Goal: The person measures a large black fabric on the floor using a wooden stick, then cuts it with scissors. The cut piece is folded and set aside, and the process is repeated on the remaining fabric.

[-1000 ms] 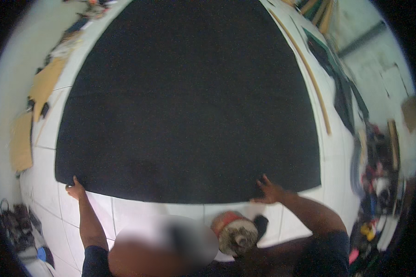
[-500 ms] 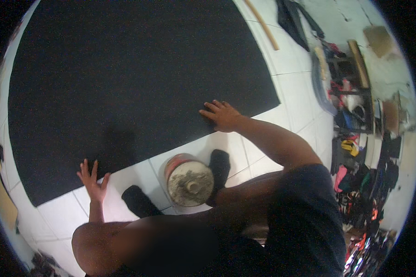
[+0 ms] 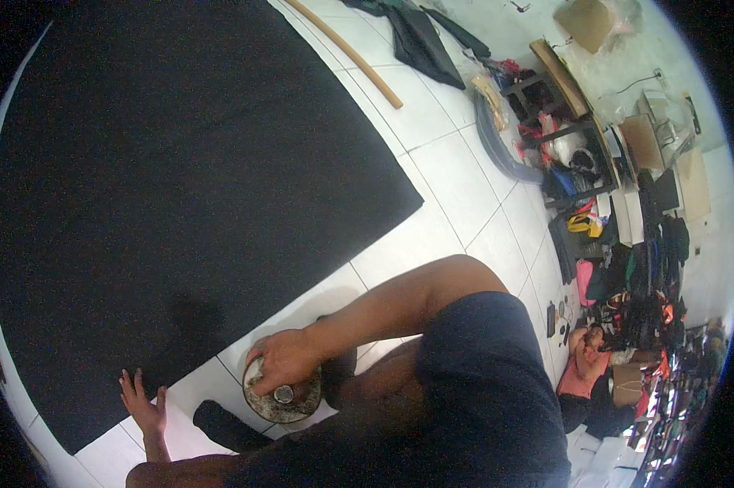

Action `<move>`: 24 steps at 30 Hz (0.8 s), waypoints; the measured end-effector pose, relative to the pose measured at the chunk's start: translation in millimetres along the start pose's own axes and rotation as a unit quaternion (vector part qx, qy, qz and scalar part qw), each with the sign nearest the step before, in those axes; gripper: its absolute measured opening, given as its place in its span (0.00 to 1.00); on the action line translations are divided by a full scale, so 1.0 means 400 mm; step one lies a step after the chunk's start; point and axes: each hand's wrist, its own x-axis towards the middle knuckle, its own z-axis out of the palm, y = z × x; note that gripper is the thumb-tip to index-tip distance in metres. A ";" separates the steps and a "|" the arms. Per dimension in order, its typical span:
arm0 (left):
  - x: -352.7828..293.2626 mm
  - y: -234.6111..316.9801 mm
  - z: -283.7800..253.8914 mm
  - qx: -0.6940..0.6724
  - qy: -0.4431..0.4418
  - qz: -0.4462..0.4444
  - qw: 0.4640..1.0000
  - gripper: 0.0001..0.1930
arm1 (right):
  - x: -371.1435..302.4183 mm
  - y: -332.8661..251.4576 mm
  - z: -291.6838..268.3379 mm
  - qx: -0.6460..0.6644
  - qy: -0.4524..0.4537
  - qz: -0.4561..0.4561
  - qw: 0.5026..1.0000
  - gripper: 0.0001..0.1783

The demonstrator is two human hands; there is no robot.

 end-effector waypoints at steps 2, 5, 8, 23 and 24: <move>0.004 0.019 -0.007 -0.012 -0.027 -0.016 0.999 0.41 | -0.006 0.005 0.049 -0.005 0.055 -0.028 0.998 0.26; 0.005 0.006 -0.018 -0.079 -0.016 -0.008 0.997 0.44 | -0.001 -0.012 0.072 0.040 0.067 -0.017 0.997 0.22; 0.010 -0.016 -0.043 -0.099 0.001 0.011 0.995 0.48 | -0.040 0.003 0.013 0.082 0.087 0.003 0.993 0.20; 0.048 0.038 -0.078 -0.077 -0.071 -0.032 0.994 0.50 | -0.091 0.230 -0.175 0.002 0.315 0.179 0.932 0.21; 0.046 0.030 -0.076 -0.061 -0.066 -0.025 0.996 0.51 | -0.073 0.246 -0.176 0.012 0.334 0.180 0.925 0.20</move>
